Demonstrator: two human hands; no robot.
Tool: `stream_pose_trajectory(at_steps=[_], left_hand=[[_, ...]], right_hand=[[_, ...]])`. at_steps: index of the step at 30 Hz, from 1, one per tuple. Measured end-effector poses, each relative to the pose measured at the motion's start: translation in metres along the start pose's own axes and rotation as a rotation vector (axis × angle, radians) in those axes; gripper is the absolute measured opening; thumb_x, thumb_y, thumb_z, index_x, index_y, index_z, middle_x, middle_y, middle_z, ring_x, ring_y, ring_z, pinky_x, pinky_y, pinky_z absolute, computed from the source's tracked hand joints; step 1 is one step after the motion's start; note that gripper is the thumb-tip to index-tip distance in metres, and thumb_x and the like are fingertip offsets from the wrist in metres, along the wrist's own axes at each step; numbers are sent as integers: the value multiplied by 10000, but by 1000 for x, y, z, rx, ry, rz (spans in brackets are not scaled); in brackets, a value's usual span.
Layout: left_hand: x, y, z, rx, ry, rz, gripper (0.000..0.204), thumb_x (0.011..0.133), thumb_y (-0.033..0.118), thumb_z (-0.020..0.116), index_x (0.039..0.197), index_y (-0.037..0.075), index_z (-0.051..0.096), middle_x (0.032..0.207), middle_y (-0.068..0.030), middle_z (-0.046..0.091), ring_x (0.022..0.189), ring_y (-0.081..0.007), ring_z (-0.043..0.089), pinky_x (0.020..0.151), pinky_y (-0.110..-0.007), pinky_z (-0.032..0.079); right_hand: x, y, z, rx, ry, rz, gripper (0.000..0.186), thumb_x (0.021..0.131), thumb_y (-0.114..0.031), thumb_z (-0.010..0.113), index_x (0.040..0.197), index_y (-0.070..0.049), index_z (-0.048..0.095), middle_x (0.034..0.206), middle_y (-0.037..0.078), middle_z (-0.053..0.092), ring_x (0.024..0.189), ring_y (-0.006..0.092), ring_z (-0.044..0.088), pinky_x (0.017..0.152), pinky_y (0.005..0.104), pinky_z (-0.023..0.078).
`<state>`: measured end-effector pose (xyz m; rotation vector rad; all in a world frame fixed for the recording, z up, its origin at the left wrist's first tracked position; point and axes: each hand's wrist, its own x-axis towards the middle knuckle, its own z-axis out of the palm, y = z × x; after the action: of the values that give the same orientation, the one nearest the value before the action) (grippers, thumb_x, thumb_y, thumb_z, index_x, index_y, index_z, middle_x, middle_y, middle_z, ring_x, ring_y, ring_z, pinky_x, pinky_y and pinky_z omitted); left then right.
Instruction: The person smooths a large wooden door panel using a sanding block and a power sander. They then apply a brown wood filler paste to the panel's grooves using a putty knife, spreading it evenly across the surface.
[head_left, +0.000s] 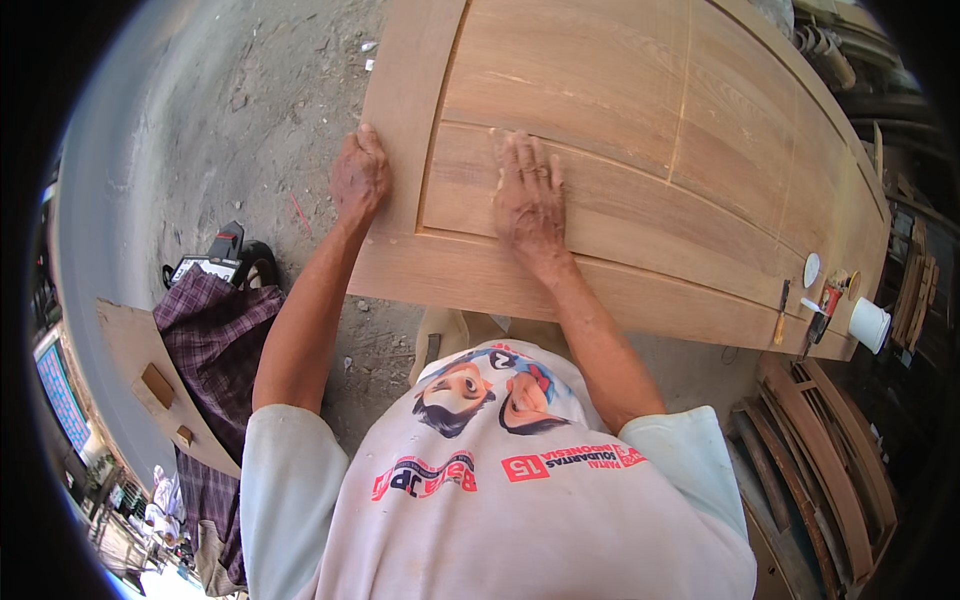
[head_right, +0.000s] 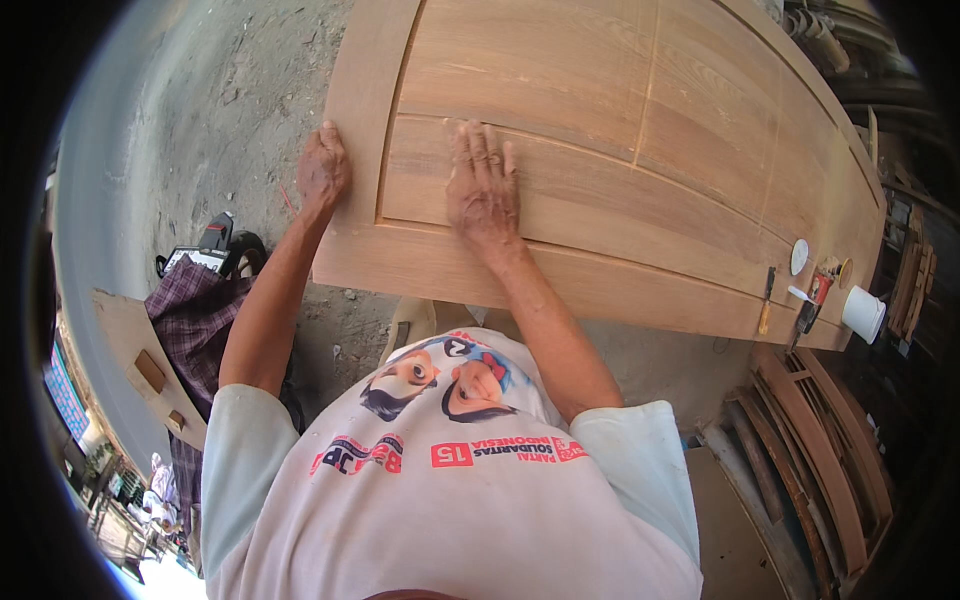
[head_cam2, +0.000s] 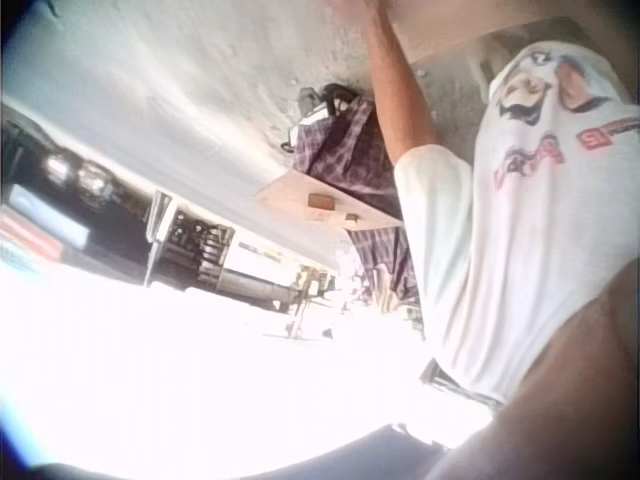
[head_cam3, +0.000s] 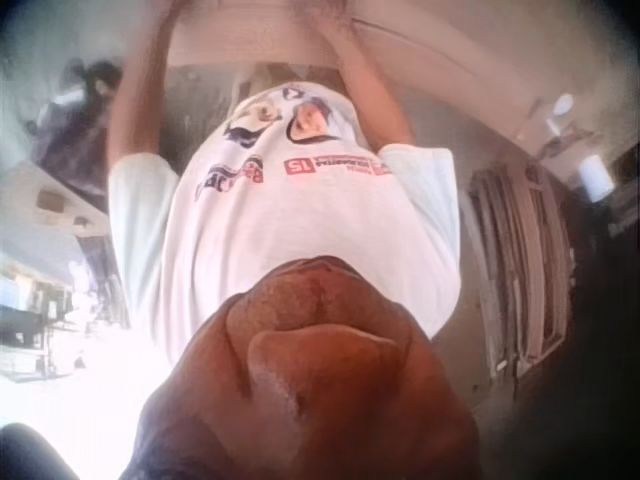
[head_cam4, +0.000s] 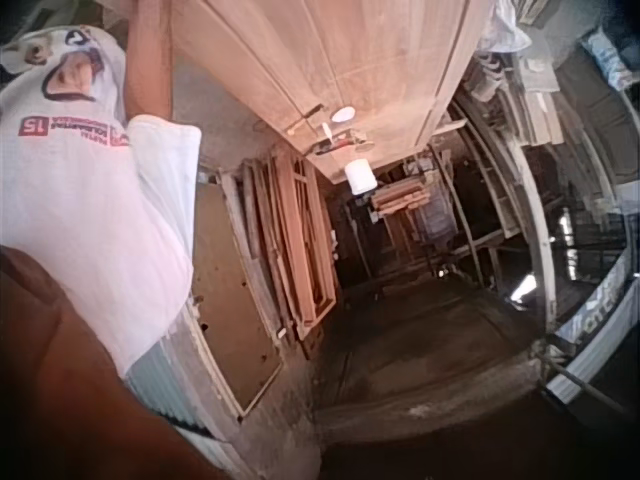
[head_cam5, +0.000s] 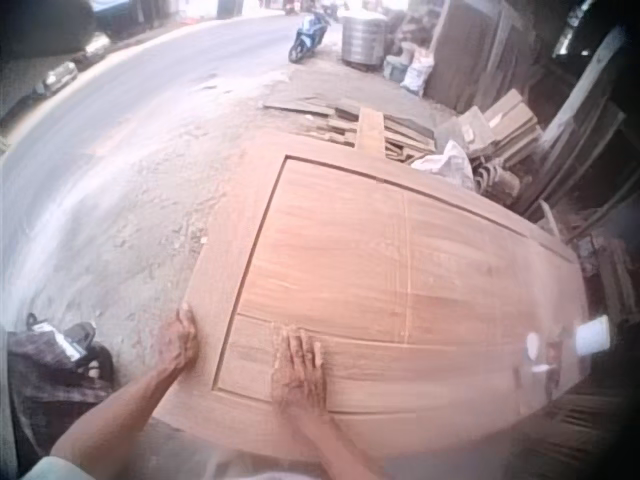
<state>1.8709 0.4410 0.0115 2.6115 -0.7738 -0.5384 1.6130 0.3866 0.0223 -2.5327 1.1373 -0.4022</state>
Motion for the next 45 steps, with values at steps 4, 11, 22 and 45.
stream_pose_trajectory(at_steps=[4,11,22,45], left_hand=[[-11,23,-3,-18,-43,-15,607,1100,518,315,1135,8,641,1132,-323,691,1095,-522,644,946,-589,481],[0,11,-9,-86,-63,-13,594,1100,514,322,1125,9,635,1107,-314,693,1073,-515,652,924,-600,488],[-4,12,5,-358,-125,-21,465,1090,472,377,1209,47,522,1158,-225,641,1137,-403,624,1002,-548,436],[2,17,4,-46,-18,25,614,1104,515,335,1140,-14,646,1061,-331,686,1027,-532,639,878,-581,485]], right_hand=[[45,54,-17,-109,41,274,553,1083,-199,371,1581,39,348,1644,273,335,1551,433,274,1281,583,165],[24,-38,13,-54,-37,30,587,1027,-173,454,1570,35,377,1626,249,384,1533,407,325,1270,557,202],[-8,-40,22,-149,-79,31,584,1068,-169,380,1640,-88,299,1677,178,332,1539,347,335,1241,515,277],[-38,34,-58,492,120,511,321,919,-173,771,1149,7,639,947,176,685,849,316,680,769,414,541]])
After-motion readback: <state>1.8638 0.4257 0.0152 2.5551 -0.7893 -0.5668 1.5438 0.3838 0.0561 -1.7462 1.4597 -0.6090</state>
